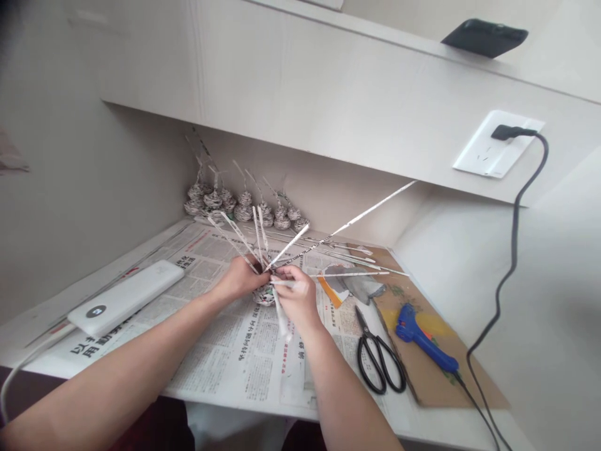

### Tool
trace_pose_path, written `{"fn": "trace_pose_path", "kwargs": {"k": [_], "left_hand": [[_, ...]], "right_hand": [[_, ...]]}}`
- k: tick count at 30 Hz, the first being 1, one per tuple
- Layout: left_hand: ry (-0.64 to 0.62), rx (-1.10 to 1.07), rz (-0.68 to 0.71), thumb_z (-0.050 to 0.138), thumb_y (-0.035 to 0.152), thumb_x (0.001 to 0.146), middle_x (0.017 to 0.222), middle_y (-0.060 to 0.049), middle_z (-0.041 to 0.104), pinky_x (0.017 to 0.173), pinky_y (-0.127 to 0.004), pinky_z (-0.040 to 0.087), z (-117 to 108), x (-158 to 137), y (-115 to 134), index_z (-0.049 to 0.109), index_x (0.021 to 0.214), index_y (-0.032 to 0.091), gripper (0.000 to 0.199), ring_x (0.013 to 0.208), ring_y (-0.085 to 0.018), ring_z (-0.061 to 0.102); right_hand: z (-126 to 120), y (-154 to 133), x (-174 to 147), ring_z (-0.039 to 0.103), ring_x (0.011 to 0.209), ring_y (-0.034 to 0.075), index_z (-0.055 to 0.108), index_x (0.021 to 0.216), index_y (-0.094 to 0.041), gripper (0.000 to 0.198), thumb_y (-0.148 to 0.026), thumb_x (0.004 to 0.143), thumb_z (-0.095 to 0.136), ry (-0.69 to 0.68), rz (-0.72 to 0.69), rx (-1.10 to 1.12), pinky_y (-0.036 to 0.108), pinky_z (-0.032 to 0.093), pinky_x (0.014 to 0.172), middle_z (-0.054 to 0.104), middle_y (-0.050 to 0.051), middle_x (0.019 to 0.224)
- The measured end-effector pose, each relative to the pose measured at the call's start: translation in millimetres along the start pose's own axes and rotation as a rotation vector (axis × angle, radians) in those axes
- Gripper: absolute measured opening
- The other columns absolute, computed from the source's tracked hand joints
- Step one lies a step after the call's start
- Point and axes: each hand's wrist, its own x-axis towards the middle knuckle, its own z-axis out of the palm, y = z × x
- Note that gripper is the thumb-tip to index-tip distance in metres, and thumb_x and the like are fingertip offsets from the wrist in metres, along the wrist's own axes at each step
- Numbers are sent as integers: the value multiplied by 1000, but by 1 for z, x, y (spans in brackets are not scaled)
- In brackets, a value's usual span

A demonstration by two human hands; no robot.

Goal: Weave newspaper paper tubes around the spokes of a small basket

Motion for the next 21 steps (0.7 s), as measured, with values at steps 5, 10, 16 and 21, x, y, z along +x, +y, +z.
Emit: {"fn": "trace_pose_path", "kwargs": {"k": [5,10,16,21], "left_hand": [[-28,-20,29,59,16,65,70,-2,71,59,-22,45,0,0,-1,71,75,16,15,67,-16,66],[-14,-8,26,60,22,69,67,-2,70,58,-22,43,0,0,-2,70,74,16,13,65,-16,65],[-39,5,49,61,24,69,68,-2,70,57,-22,43,-1,-1,0,70,74,16,13,67,-17,65],[-59,1,54,61,27,71,74,-3,72,61,-22,45,-2,1,-1,71,80,15,18,71,-18,66]], "right_hand": [[3,6,-1,59,64,14,62,80,-19,14,-30,72,65,16,-62,-81,25,45,61,65,0,71],[5,7,-2,50,53,11,53,74,-21,10,-24,68,60,49,12,18,23,39,53,55,-6,60],[9,-1,-4,52,59,13,59,82,-22,12,-26,71,61,87,-93,-104,25,41,58,58,-3,65],[12,3,-5,56,62,14,62,79,-22,8,-27,74,57,143,-155,-183,25,43,62,63,-2,69]]}}
